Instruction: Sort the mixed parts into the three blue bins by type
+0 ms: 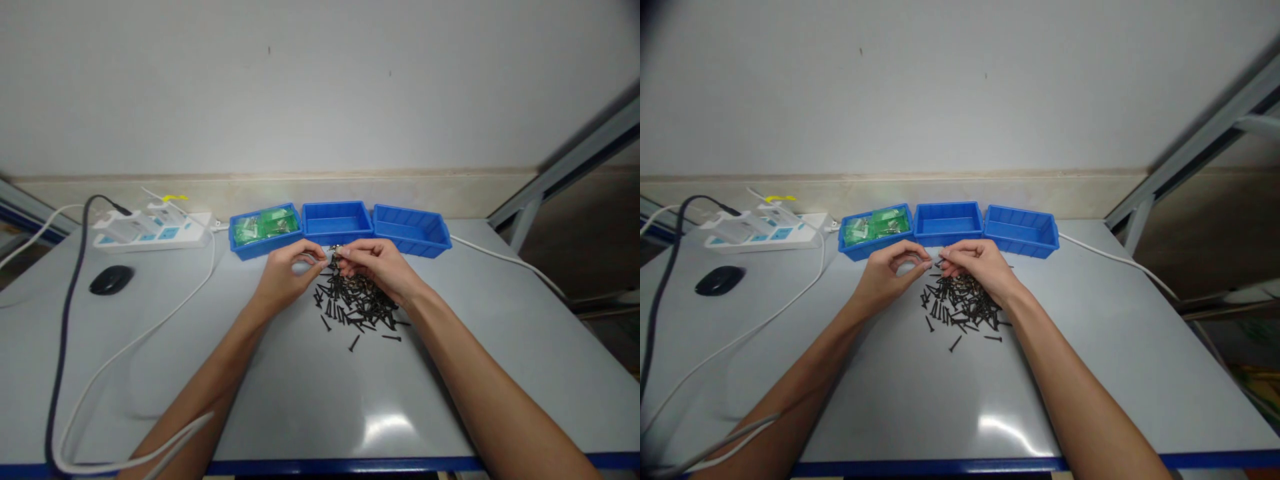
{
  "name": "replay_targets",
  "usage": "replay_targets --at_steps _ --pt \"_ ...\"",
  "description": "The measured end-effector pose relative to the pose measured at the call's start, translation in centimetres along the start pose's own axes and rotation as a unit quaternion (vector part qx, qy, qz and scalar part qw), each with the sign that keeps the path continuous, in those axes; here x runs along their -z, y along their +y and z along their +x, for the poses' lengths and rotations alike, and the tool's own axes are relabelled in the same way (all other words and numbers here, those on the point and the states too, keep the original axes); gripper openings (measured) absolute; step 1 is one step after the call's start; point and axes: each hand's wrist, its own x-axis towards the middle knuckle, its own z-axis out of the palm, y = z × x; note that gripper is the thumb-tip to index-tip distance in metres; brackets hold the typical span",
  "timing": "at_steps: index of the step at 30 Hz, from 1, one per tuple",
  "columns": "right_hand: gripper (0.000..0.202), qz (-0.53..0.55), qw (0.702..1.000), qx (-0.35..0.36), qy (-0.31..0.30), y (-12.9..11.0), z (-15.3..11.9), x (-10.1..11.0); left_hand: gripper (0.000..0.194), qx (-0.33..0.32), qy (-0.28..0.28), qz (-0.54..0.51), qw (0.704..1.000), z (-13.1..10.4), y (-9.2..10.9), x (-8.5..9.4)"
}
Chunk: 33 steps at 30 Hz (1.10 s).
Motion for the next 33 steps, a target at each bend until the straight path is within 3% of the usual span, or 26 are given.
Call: replay_targets --at_steps 3,5,8,14,17,21,24,26,29,33 --pt "0.026 -0.005 0.997 0.063 0.047 0.3 0.2 -0.2 0.018 -0.065 -0.056 0.146 0.986 -0.2 -0.7 0.5" --pt "0.032 0.007 0.993 0.102 0.061 0.5 0.4 -0.3 0.024 -0.1 -0.101 0.185 0.972 -0.4 -1.2 0.7" --pt "0.044 0.015 0.991 0.123 0.052 0.7 0.5 -0.3 0.026 -0.101 -0.136 0.219 0.961 -0.5 -1.9 0.7" --pt "0.037 0.006 0.992 0.112 0.058 0.5 0.4 -0.3 0.026 -0.136 -0.136 0.249 0.949 -0.6 -2.4 0.5" --pt "0.033 -0.004 0.992 0.105 0.067 0.3 0.3 -0.4 0.024 -0.145 -0.108 0.238 0.954 -0.5 -2.0 0.4" --pt "0.029 -0.036 0.991 0.103 0.072 0.5 0.5 -0.1 0.012 -0.092 -0.019 0.162 0.982 -0.4 -0.8 0.0" --pt "0.028 -0.081 0.99 0.106 0.051 0.8 0.5 0.3 0.007 0.001 0.041 0.078 0.996 -0.3 -0.1 -0.4" --pt "0.028 -0.103 0.989 0.102 0.016 0.9 0.4 0.3 0.013 0.058 0.066 0.021 0.996 -0.4 0.1 -0.6" --pt "0.028 -0.088 0.992 0.08 -0.034 0.8 0.2 0.0 0.021 0.104 0.068 -0.042 0.991 -0.4 0.1 -0.7" --pt "0.028 -0.049 0.997 0.044 -0.045 0.7 0.0 -0.3 0.023 0.122 0.043 -0.081 0.988 -0.4 0.2 -0.5"
